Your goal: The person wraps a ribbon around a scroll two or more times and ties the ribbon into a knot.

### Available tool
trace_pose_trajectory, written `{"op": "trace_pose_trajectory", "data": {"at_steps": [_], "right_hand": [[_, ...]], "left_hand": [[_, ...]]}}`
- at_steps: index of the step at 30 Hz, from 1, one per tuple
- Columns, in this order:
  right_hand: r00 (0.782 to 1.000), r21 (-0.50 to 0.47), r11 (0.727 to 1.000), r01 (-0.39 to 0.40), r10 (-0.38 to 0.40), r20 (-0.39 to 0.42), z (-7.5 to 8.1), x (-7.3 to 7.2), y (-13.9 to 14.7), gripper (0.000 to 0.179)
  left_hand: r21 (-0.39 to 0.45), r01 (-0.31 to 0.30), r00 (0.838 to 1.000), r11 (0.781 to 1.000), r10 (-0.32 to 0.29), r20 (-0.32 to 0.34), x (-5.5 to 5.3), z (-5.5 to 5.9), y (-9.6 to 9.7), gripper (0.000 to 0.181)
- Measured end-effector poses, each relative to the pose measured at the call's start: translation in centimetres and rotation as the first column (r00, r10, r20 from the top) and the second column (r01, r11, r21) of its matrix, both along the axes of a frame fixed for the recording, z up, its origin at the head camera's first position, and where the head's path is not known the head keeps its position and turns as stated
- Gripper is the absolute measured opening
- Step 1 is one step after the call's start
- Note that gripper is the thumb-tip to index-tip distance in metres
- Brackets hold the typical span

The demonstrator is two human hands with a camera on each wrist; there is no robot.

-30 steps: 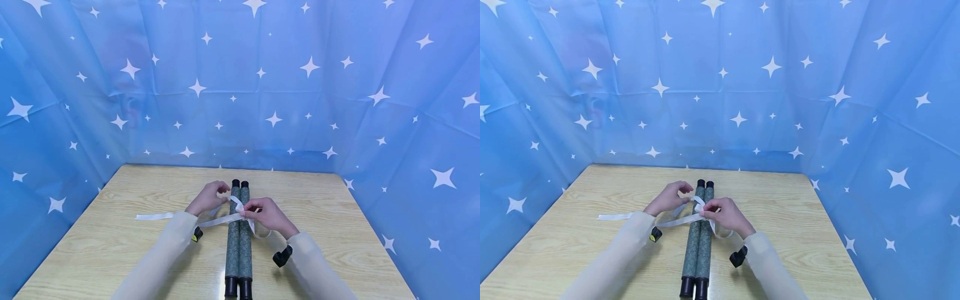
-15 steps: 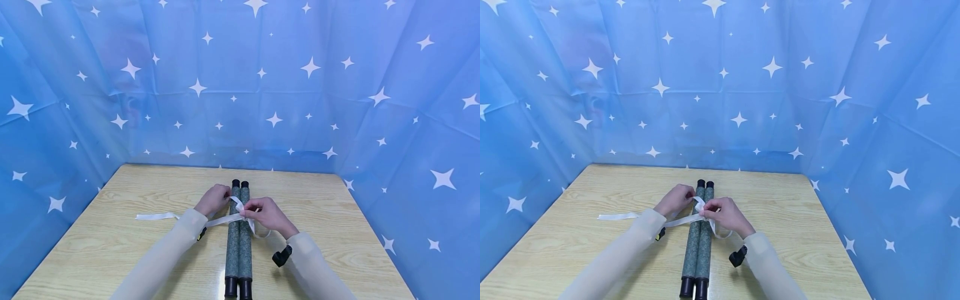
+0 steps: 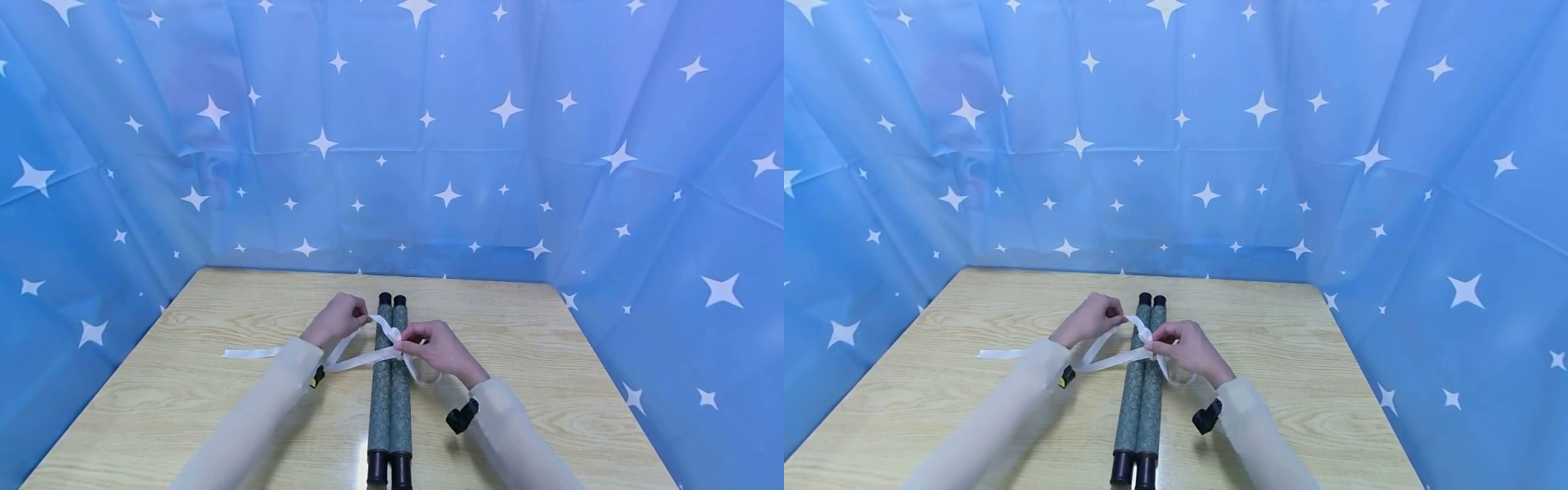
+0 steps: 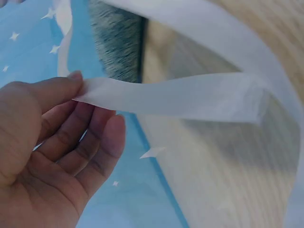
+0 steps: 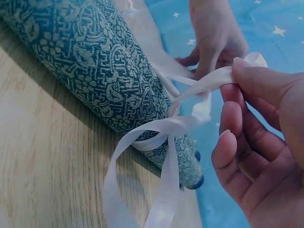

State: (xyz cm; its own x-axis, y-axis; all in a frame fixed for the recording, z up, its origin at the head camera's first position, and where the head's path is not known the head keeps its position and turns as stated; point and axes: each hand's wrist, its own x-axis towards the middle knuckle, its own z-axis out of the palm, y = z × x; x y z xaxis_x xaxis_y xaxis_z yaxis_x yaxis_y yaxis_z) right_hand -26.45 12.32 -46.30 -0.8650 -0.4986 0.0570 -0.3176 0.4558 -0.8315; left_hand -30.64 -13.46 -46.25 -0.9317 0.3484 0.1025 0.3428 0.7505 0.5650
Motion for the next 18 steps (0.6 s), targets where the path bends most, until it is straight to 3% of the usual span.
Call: {"op": "trace_pose_trajectory", "data": {"at_steps": [8,14,18], "right_hand": [[1.0,-0.016,1.0,-0.009,0.009,-0.004,-0.1,-0.1,-0.1,0.014],[1.0,-0.024,1.0,-0.007,0.007,-0.006,-0.3,-0.2,0.1,0.014],[1.0,-0.028,1.0,-0.005,0.005,-0.009,-0.3,-0.2,0.1,0.014]], "left_hand": [[0.008,0.062,0.998,0.998,-0.063,0.016,1.4,2.2,-2.5,0.017],[0.143,0.058,0.984,0.988,-0.081,0.161,3.2,3.3,-3.5,0.022],[0.241,0.032,0.959,0.97,-0.098,0.266,4.7,3.9,-3.4,0.023]]}}
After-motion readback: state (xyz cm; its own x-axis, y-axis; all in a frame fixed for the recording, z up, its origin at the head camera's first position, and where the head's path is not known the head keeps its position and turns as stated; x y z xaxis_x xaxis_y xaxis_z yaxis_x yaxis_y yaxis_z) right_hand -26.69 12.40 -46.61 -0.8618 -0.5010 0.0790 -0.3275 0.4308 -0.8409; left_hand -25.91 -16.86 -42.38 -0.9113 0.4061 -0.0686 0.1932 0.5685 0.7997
